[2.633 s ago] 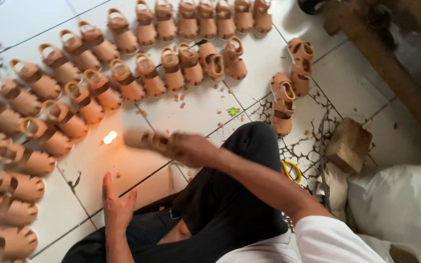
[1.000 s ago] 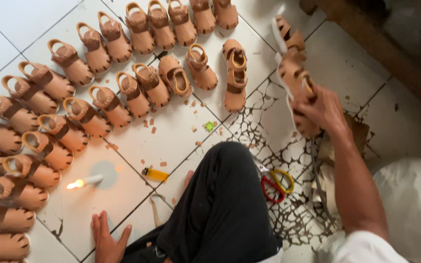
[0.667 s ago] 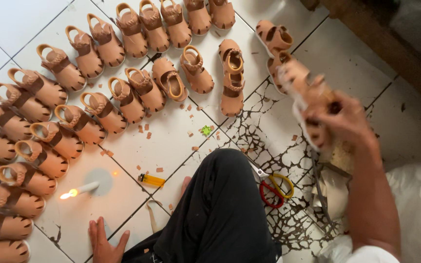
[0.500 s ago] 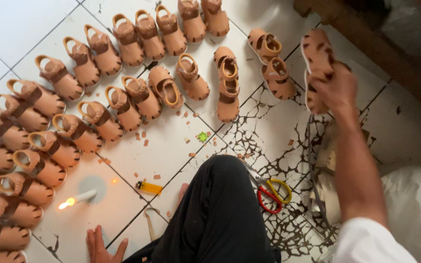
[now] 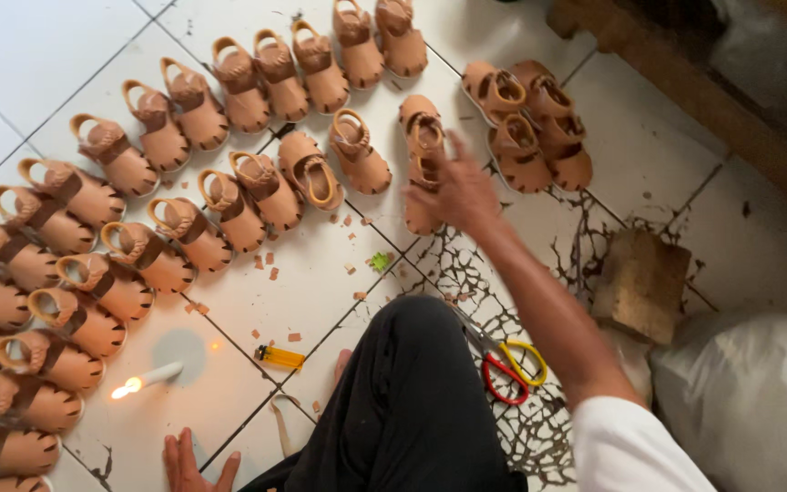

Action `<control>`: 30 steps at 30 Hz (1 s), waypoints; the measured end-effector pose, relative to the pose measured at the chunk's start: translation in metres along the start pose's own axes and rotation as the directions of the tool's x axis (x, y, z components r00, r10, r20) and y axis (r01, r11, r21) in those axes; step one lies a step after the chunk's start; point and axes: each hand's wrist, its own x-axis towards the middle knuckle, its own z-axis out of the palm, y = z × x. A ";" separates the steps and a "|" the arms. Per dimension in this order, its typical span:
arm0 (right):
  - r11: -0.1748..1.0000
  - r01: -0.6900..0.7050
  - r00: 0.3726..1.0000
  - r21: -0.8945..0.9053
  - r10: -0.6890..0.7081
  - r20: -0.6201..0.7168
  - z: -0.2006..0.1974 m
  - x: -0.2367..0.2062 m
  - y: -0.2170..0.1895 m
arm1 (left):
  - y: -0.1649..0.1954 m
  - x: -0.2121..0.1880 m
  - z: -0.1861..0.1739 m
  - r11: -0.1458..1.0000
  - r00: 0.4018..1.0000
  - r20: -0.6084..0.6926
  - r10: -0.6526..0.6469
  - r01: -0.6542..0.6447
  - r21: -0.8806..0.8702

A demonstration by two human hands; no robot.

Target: The person sits on the floor and repeatedly heats the inner sole of small leather sandals over a candle flame, then presses a white insole into the heated area. The person handles the sandals one at a time, placing finished units aside.

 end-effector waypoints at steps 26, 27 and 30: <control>0.540 -0.450 0.781 0.711 0.624 0.020 -0.026 -0.033 0.124 | -0.022 -0.004 0.001 1.000 0.998 0.052 -0.030 0.030 -0.001; 0.529 -0.398 0.792 0.750 0.611 -0.011 -0.027 -0.032 0.119 | -0.023 -0.004 0.001 0.999 0.997 0.071 -0.042 0.041 0.019; 0.991 -0.128 0.742 0.033 0.117 -0.660 -0.037 -0.025 0.096 | -0.025 -0.001 0.000 1.000 0.999 0.040 0.007 -0.007 0.003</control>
